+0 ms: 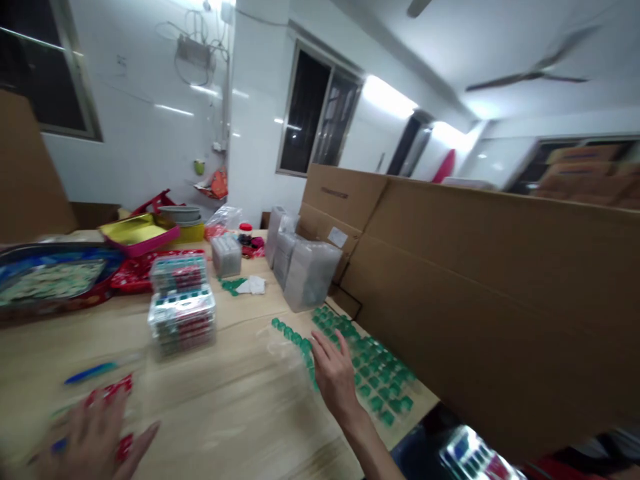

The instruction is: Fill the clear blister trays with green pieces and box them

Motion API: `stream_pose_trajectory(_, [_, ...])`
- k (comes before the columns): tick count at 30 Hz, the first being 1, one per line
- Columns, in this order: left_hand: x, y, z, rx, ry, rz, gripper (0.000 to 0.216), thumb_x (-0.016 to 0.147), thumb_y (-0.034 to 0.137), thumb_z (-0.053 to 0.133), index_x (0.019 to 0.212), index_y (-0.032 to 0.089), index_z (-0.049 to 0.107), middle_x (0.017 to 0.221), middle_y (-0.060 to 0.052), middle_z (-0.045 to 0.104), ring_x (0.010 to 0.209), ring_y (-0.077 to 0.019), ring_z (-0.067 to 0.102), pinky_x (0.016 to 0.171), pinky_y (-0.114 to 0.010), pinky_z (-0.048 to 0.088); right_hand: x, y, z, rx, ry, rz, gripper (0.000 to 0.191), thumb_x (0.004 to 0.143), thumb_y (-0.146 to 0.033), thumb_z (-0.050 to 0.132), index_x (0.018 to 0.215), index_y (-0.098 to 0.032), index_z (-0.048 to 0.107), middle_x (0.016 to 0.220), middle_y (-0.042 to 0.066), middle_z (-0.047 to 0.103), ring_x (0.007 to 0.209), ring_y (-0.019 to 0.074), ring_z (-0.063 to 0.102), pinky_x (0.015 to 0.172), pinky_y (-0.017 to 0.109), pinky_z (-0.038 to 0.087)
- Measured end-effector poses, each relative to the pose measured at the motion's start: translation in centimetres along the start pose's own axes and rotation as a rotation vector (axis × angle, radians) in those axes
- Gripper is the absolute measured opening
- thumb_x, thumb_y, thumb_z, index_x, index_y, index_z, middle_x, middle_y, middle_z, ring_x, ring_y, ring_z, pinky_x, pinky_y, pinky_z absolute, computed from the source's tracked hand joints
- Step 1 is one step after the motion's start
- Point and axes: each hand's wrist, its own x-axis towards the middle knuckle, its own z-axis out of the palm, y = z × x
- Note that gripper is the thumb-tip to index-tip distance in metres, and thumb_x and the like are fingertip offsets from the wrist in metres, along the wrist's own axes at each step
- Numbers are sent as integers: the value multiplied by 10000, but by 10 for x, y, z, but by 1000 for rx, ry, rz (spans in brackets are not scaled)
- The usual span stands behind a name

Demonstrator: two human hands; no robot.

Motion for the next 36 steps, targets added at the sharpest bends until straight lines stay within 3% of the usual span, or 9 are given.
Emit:
stream_pose_trajectory(4, [-9, 70, -44, -254, -119, 242, 862, 704, 605, 566, 1429, 229, 289, 1522, -85, 232, 1393, -368, 165, 1131, -549, 178, 16, -89, -10, 213, 19, -245, 355, 849, -37, 407, 1087, -210, 604, 1052, 91, 711, 932, 185, 667, 1078, 503, 281])
stream_pose_trajectory(7, [-6, 106, -65, -344, -281, 274, 680, 791, 320, 497, 1421, 146, 305, 1481, -182, 297, 1342, -419, 270, 1086, -599, 254, 34, -136, -10, 363, 60, -388, 368, 841, -33, 392, 1090, -206, 600, 1012, 83, 719, 890, 169, 670, 1096, 468, 254])
stream_pose_trajectory(9, [-4, 108, -74, -351, -296, 217, 605, 814, 196, 374, 1409, 102, 318, 1418, -226, 385, 1295, -425, 351, 1034, -611, 333, 49, -159, -7, 459, 101, -421, 372, 847, -48, 408, 1131, -216, 579, 981, 65, 721, 880, 166, 669, 1090, 449, 272])
stream_pose_trajectory(12, [-4, 80, -85, -348, -160, 183, 573, 817, 162, 331, 1384, 89, 360, 1382, -221, 435, 1276, -399, 389, 1021, -561, 385, 68, -190, 2, 638, 148, -269, 443, 862, -125, 484, 1293, -225, 459, 1076, 92, 678, 1003, 214, 635, 1010, 456, 393])
stream_pose_trajectory(15, [-3, 37, -92, -469, 97, 79, 487, 828, 193, 361, 1295, 128, 479, 1262, -181, 566, 1166, -327, 520, 1003, -484, 430, 73, -225, 22, 883, 51, 84, 571, 861, -270, 539, 1387, -203, 328, 1251, 155, 567, 1102, 269, 588, 920, 465, 491])
stream_pose_trajectory(20, [11, -20, -93, -1137, 405, -381, 479, 823, 402, 523, 1240, 173, 473, 1060, -119, 653, 970, -248, 636, 830, -364, 543, 62, -286, 71, 1494, -435, 469, 483, 777, -476, 611, 1170, -200, 557, 1079, 136, 680, 966, 273, 668, 827, 429, 560])
stream_pose_trajectory(24, [29, -48, -74, -1498, 533, -548, 551, 755, 500, 607, 1191, 217, 423, 1003, -82, 621, 965, -260, 644, 757, -368, 559, 69, -315, 95, 1806, -531, 653, 535, 702, -488, 698, 1134, -182, 619, 1140, 119, 675, 1077, 286, 618, 957, 458, 479])
stream_pose_trajectory(28, [52, -75, -41, -1206, 523, -584, 521, 797, 517, 492, 1182, 170, 441, 1078, -135, 624, 967, -257, 646, 804, -379, 538, 81, -319, 116, 1715, -487, 764, 586, 658, -478, 713, 1127, -132, 643, 1162, 139, 665, 1081, 306, 610, 991, 480, 435])
stream_pose_trajectory(36, [80, -103, -9, -574, 308, -744, 310, 739, 321, 568, 942, 102, 652, 1221, -211, 564, 1250, -372, 417, 1031, -476, 342, 71, -317, 142, 1058, -573, 518, 495, 759, -310, 561, 1233, -170, 585, 1253, 133, 608, 1214, 304, 505, 1062, 510, 319])
